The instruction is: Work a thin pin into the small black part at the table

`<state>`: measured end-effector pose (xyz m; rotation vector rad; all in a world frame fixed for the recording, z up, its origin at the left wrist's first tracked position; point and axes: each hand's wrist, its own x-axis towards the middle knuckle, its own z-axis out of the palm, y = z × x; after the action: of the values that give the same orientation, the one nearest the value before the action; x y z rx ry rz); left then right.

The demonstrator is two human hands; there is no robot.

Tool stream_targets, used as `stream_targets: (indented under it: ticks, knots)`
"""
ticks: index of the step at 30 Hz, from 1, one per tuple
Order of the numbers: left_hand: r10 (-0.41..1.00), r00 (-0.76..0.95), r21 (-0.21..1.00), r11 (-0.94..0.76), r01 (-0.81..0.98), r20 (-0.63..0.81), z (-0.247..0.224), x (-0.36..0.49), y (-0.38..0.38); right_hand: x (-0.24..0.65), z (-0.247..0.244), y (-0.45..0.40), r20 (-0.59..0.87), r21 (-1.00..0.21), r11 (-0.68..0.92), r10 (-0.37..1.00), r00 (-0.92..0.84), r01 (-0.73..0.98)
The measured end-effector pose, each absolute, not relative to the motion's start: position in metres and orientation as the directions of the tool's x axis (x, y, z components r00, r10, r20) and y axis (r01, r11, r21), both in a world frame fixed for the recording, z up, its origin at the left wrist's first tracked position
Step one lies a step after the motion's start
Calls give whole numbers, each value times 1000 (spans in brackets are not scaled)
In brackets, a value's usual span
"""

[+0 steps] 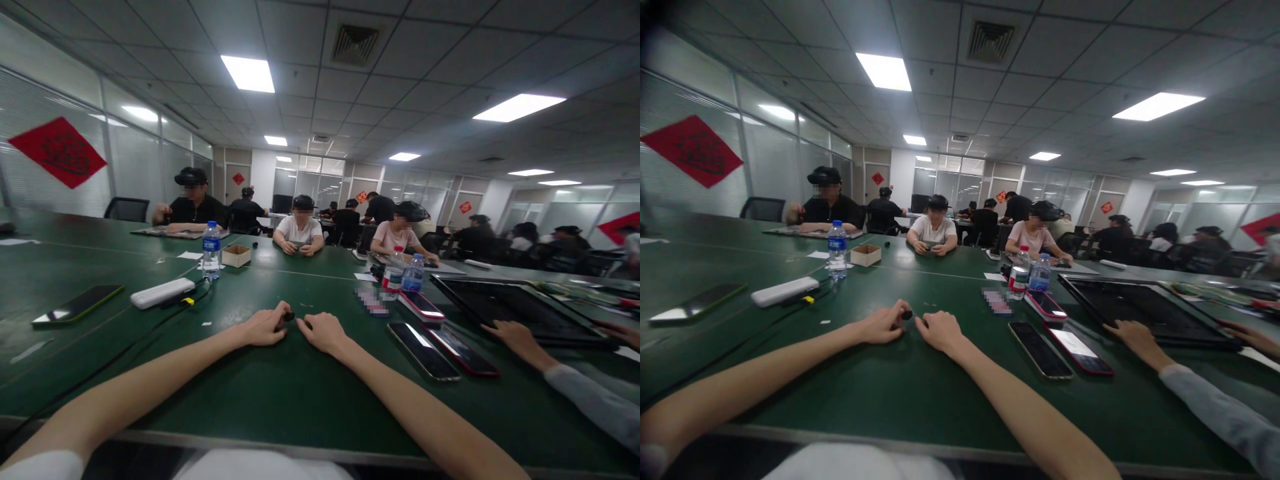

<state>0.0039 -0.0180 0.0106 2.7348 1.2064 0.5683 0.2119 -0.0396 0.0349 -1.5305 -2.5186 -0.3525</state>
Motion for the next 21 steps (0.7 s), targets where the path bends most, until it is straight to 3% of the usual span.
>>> stream_targets:
  ticks: [9, 21]
  knots:
    - [730, 596, 177, -670, 721, 335, 14, 7, -21, 216, 44, -44, 221, 211, 530, 793, -568, 821]
    - [777, 508, 125, -584, 802, 371, 13, 0, -35, 223, 58, -54, 148, 195, 570, 787, -598, 798]
